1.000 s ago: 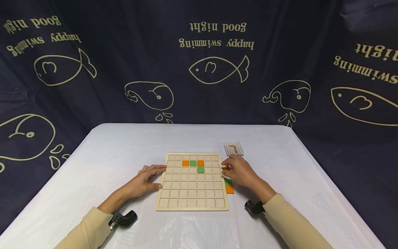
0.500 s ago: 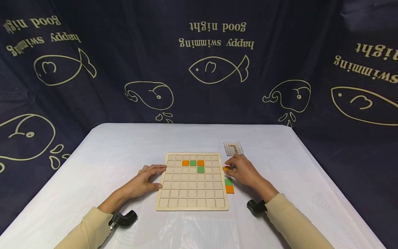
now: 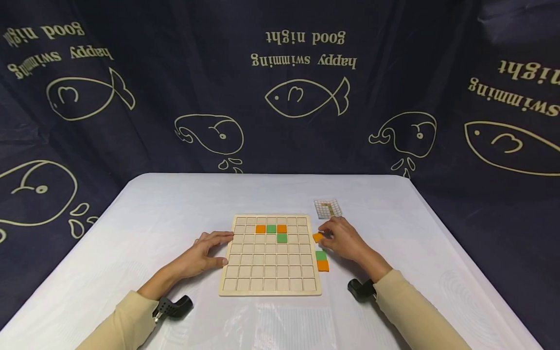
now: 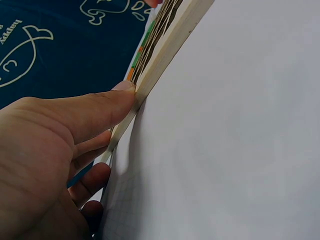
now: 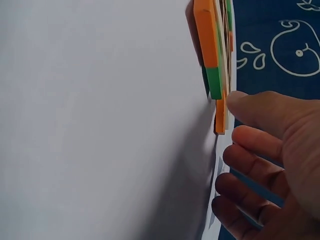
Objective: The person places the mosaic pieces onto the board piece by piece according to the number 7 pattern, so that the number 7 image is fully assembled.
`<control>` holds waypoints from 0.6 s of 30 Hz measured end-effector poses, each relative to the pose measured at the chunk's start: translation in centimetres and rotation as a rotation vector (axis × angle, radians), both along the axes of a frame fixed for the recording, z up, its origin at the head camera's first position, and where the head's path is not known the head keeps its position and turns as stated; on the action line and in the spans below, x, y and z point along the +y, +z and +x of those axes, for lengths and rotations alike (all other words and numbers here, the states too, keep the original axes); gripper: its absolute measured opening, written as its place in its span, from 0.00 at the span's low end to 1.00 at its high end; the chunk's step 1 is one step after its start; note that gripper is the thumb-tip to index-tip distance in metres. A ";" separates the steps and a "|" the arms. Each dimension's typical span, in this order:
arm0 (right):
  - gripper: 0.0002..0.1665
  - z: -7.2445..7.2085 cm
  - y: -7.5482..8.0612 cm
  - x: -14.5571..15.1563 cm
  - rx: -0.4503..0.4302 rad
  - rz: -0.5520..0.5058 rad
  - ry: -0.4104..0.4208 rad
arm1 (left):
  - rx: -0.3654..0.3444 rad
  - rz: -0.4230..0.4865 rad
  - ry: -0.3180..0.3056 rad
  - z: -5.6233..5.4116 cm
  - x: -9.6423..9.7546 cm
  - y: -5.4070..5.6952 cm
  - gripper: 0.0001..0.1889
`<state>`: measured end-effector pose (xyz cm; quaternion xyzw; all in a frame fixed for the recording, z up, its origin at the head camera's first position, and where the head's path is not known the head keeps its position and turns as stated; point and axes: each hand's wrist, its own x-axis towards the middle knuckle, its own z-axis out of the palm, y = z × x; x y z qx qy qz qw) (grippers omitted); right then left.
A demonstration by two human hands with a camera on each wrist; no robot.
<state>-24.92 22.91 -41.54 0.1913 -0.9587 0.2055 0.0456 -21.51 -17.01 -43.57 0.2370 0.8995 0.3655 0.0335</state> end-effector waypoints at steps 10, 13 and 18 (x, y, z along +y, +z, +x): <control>0.17 -0.2 -0.2 0.2 -0.009 0.020 -0.001 | 0.001 0.004 -0.002 0.0 0.0 0.0 0.33; 0.17 -0.3 -0.2 0.2 -0.020 0.029 0.000 | 0.004 0.005 -0.006 0.0 0.0 0.0 0.33; 0.18 -0.4 -0.2 0.2 -0.042 0.038 -0.002 | 0.003 0.007 -0.007 0.1 0.0 0.0 0.33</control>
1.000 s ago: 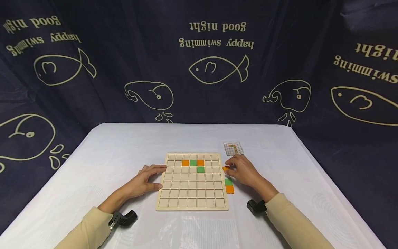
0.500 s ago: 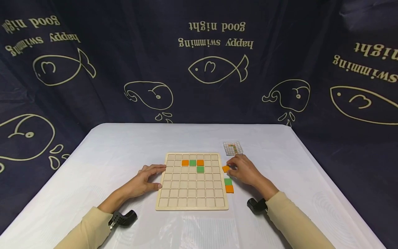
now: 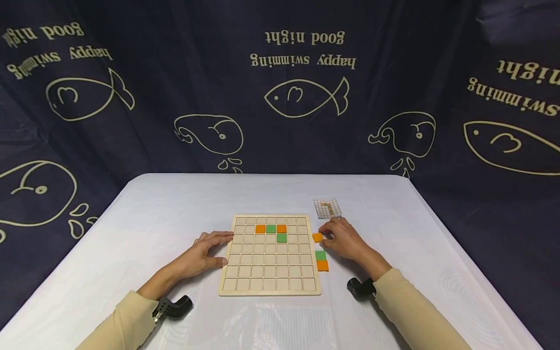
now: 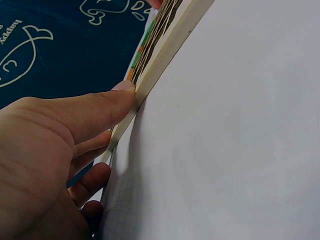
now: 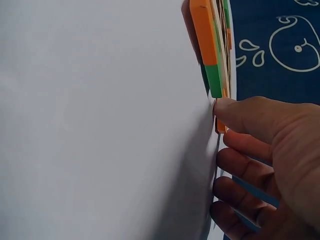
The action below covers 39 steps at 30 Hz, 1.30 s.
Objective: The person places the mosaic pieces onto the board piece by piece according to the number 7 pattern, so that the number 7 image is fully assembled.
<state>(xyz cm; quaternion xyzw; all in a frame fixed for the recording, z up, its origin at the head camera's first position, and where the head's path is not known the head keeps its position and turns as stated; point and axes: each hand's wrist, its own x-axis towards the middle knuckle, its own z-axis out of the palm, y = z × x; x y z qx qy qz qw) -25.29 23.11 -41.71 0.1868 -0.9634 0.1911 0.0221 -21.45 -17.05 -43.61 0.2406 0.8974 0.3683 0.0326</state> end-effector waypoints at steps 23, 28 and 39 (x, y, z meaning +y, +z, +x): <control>0.16 -0.2 -0.4 0.3 -0.002 -0.005 0.002 | -0.001 0.000 0.000 0.1 0.1 0.2 0.32; 0.15 0.0 -0.4 0.4 0.001 -0.013 0.002 | -0.003 0.002 0.004 0.1 0.1 0.2 0.32; 0.13 0.1 -0.4 0.5 -0.018 -0.022 -0.015 | -0.011 0.006 0.007 0.1 0.1 0.1 0.32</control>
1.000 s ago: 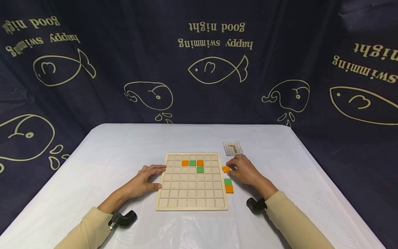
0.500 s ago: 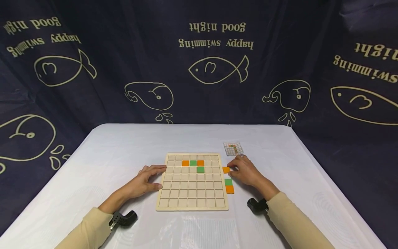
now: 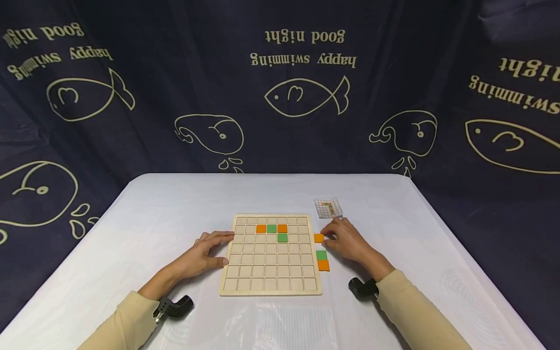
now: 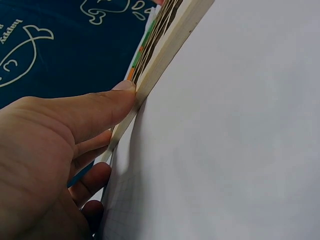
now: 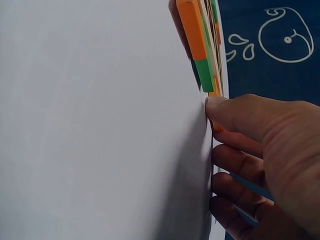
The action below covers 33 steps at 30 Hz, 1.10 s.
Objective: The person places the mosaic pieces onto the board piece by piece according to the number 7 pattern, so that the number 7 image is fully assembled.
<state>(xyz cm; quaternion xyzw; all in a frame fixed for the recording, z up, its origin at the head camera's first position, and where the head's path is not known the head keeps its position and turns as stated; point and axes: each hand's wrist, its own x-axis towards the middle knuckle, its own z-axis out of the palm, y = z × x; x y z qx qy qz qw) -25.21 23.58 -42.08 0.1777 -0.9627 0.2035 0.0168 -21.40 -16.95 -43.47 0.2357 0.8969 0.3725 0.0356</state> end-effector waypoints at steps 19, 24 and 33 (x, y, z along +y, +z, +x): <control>0.12 0.0 -0.2 0.1 0.027 -0.021 -0.006 | -0.028 0.019 0.005 0.0 0.1 0.0 0.33; 0.13 0.1 -0.1 0.1 0.025 -0.021 -0.021 | -0.031 0.023 0.003 0.0 0.0 0.0 0.33; 0.12 0.2 0.3 -0.2 0.044 -0.032 -0.032 | -0.027 0.017 0.002 0.0 0.0 0.0 0.33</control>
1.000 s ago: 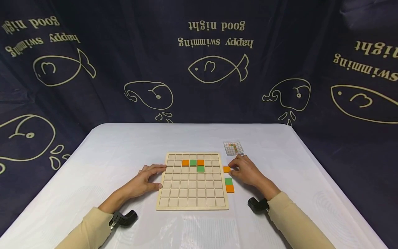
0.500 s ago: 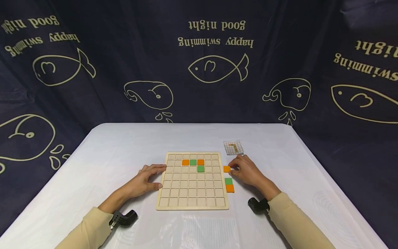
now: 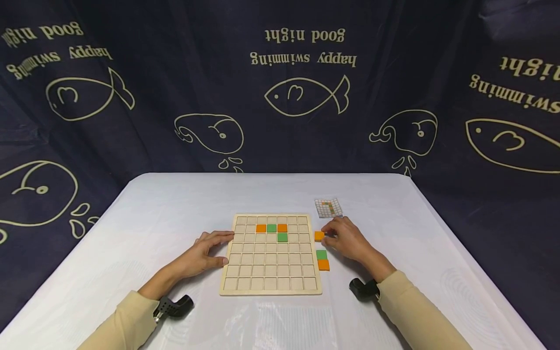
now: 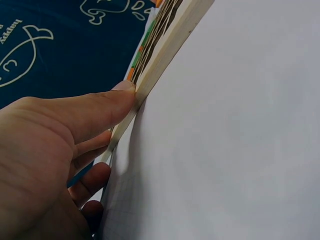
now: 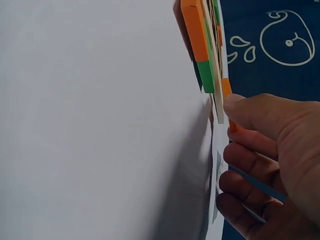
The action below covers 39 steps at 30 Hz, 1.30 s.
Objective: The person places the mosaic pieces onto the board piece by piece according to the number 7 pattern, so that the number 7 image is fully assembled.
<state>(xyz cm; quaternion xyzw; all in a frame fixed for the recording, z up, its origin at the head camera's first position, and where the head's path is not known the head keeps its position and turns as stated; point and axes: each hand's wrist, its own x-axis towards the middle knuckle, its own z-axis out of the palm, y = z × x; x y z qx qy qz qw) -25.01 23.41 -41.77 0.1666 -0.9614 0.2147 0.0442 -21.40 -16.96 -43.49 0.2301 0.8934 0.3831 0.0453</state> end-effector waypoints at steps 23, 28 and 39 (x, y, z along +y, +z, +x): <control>0.13 0.4 0.6 -0.9 0.016 -0.054 0.024 | 0.011 -0.013 -0.003 0.0 -0.1 -0.1 0.33; 0.14 0.7 0.9 -1.2 0.013 -0.073 0.046 | 0.009 -0.008 -0.001 -0.1 -0.1 -0.1 0.33; 0.14 1.2 1.1 -2.2 0.044 -0.055 0.069 | 0.001 -0.011 0.008 -0.1 0.0 -0.1 0.33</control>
